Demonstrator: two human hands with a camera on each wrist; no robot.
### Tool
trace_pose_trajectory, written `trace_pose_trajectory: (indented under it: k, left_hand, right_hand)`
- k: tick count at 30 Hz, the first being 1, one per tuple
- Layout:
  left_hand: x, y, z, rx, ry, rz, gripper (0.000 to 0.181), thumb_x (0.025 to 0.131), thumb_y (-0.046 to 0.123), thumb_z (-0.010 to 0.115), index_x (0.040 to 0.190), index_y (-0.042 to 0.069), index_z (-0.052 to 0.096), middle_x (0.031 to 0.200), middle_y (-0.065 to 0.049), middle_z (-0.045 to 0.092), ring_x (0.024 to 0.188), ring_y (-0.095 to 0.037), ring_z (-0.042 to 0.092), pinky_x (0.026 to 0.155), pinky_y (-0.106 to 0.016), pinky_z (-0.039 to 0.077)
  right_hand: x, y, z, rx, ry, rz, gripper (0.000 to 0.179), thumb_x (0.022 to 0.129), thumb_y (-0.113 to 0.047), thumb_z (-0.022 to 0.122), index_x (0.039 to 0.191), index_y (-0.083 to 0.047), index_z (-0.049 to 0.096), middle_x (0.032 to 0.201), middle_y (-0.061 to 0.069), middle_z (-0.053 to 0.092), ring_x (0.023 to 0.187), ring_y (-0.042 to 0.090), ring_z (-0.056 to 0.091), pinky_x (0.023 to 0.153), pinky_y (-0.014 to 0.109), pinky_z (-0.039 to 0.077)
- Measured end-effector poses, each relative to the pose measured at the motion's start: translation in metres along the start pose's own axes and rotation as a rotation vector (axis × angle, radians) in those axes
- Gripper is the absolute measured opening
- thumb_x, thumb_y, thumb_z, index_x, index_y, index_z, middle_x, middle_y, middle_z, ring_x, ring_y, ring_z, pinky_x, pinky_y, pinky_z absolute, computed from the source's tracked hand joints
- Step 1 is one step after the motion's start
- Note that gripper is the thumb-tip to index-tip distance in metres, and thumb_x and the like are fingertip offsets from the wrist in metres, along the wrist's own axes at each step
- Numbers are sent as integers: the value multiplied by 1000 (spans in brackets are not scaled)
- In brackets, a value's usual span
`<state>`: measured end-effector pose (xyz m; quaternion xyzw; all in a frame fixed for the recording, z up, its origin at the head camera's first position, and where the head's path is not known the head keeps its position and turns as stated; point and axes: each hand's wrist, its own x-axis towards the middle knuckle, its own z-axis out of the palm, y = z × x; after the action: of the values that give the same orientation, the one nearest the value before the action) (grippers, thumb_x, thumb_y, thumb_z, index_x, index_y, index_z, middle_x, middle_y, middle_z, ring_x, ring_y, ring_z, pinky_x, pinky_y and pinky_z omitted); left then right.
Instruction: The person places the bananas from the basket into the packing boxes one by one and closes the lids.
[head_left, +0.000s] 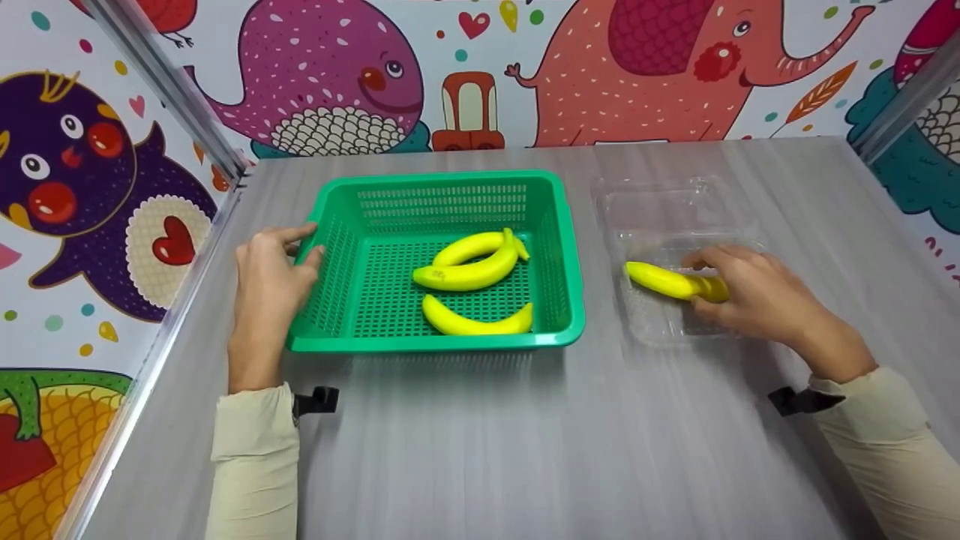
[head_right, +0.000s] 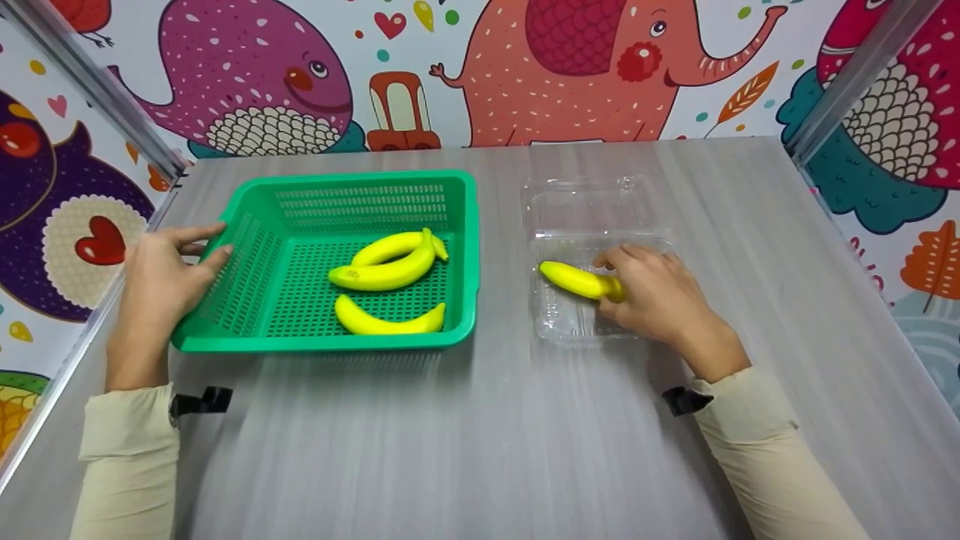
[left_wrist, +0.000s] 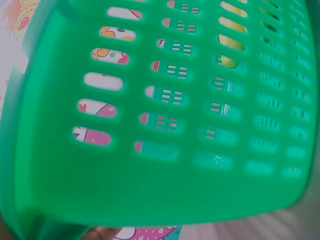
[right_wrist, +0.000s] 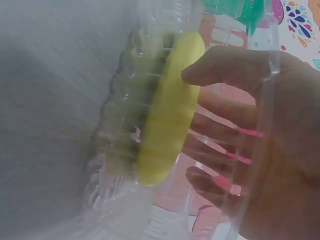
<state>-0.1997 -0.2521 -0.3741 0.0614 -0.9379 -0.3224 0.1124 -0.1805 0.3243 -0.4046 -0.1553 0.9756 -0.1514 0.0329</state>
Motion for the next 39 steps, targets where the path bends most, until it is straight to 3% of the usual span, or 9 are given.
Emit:
trace_pose_trajectory:
  k: [9, 22, 39]
  left_hand:
    - [-1, -2, -1, 1, 9, 8, 41, 105, 13, 71, 145, 7, 69, 146, -28, 66, 128, -46, 69, 108, -63, 54]
    - [0, 0, 0, -3, -2, -3, 42, 105, 14, 71, 146, 8, 69, 146, -27, 66, 128, -45, 69, 108, -62, 54]
    - [1, -2, 0, -7, 3, 7, 41, 104, 15, 72, 145, 8, 70, 146, -28, 66, 127, -45, 69, 108, -62, 54]
  right_hand:
    - [10, -22, -4, 11, 71, -31, 49, 97, -24, 80, 141, -8, 66, 143, 16, 69, 135, 43, 60, 107, 69, 50]
    - [28, -64, -9, -11, 229, -171, 48, 93, -21, 84, 138, -12, 68, 135, 10, 71, 126, 33, 65, 100, 61, 59]
    - [49, -120, -1, -20, 276, -324, 48, 91, -21, 87, 135, -10, 70, 131, 8, 72, 124, 29, 64, 100, 53, 61]
